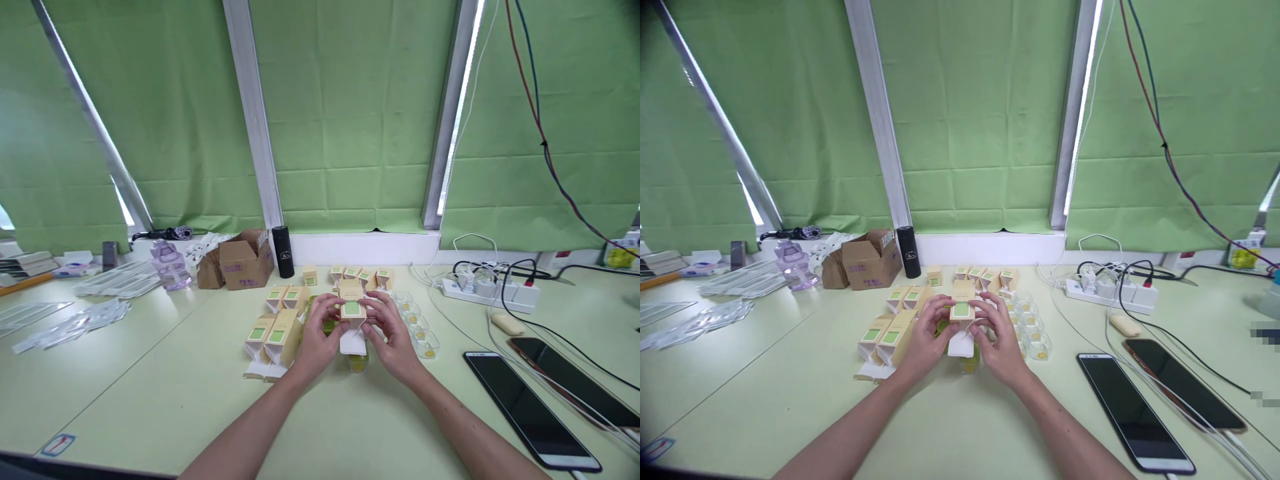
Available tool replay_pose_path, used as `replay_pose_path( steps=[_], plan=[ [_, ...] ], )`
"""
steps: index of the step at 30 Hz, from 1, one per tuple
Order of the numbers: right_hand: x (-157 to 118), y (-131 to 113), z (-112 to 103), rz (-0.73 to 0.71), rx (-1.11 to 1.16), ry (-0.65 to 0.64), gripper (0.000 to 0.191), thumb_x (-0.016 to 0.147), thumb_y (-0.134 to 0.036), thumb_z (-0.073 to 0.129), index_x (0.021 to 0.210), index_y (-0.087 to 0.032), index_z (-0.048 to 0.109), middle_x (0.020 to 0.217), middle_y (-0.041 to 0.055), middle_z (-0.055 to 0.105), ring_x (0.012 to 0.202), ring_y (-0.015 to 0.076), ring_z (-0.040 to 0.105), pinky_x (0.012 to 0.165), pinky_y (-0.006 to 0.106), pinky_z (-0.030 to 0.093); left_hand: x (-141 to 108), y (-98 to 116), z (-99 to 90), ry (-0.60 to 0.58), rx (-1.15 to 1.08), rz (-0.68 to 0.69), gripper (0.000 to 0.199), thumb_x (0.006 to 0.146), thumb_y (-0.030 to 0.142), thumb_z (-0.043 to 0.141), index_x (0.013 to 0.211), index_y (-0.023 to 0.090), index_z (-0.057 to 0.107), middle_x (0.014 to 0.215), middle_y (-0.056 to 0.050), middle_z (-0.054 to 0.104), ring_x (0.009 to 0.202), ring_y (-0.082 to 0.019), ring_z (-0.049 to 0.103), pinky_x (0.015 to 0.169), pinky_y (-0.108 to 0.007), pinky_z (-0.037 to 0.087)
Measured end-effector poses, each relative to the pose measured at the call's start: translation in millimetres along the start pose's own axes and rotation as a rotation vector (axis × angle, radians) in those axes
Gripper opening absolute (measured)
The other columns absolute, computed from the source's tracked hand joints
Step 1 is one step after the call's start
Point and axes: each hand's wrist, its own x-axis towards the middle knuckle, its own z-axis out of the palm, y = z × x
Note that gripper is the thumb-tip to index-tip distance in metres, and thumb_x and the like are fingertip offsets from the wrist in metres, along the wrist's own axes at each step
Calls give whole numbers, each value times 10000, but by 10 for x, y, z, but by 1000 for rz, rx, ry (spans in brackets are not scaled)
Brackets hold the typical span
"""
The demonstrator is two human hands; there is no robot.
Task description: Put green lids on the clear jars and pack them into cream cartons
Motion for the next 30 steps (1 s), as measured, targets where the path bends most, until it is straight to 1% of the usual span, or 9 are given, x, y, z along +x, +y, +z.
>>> replay_pose_path(
  steps=[7,10,13,15,19,22,24,27,30],
  plan=[
    [6,44,6,10,-13,14,319,1033,-356,611,1350,-365,642,1528,91,407,1070,208,702,952,419,621,-15,27,0,-13,46,17,323,933,293,735,1250,290,671,1340,-83,519,1078,-230,648,1000,-414,542],
    [12,51,5,25,-10,35,307,1034,-374,612,1338,-354,649,1514,93,423,992,183,709,925,407,626,-26,28,-30,-73,42,38,395,960,384,717,1340,307,644,1377,-96,490,1131,-250,631,1031,-426,523],
    [19,56,-3,35,-17,69,302,1033,-396,614,1325,-332,656,1507,102,436,957,175,703,899,400,629,-37,37,-73,-164,32,60,524,988,515,652,1468,316,583,1452,-125,448,1262,-302,574,1101,-461,479],
    [22,64,-10,38,-23,91,303,1031,-402,617,1322,-325,656,1505,106,441,963,179,698,890,402,629,-41,45,-97,-223,18,61,643,969,598,642,1538,320,528,1505,-137,413,1364,-342,501,1165,-494,426],
    [26,88,-18,41,-34,118,307,1030,-417,616,1319,-320,655,1506,113,451,945,180,693,880,411,632,-39,44,-116,-313,-30,40,920,843,713,736,1621,340,416,1579,-134,337,1493,-387,365,1262,-549,309],
    [27,94,-18,36,-40,127,308,1029,-427,615,1313,-316,655,1504,116,459,927,180,693,871,412,636,-38,25,-109,-346,-32,39,1043,772,708,810,1642,340,369,1617,-133,290,1562,-403,254,1289,-559,255],
    [28,88,-15,34,-43,126,301,1030,-419,613,1311,-318,655,1499,114,460,925,181,694,857,405,638,-43,13,-100,-339,-9,39,1031,780,656,833,1643,352,358,1621,-131,279,1552,-402,271,1281,-561,267],
    [25,72,-5,33,-49,120,291,1029,-393,613,1307,-321,656,1488,109,461,916,177,696,840,400,640,-51,2,-85,-298,9,37,911,854,575,800,1630,367,369,1594,-123,304,1452,-367,408,1244,-541,324],
    [21,68,6,28,-59,118,279,1025,-375,616,1293,-315,664,1479,107,466,910,176,697,843,410,644,-53,3,-75,-271,-20,45,814,900,586,743,1603,352,404,1552,-119,351,1382,-341,467,1205,-504,366]
  ],
)
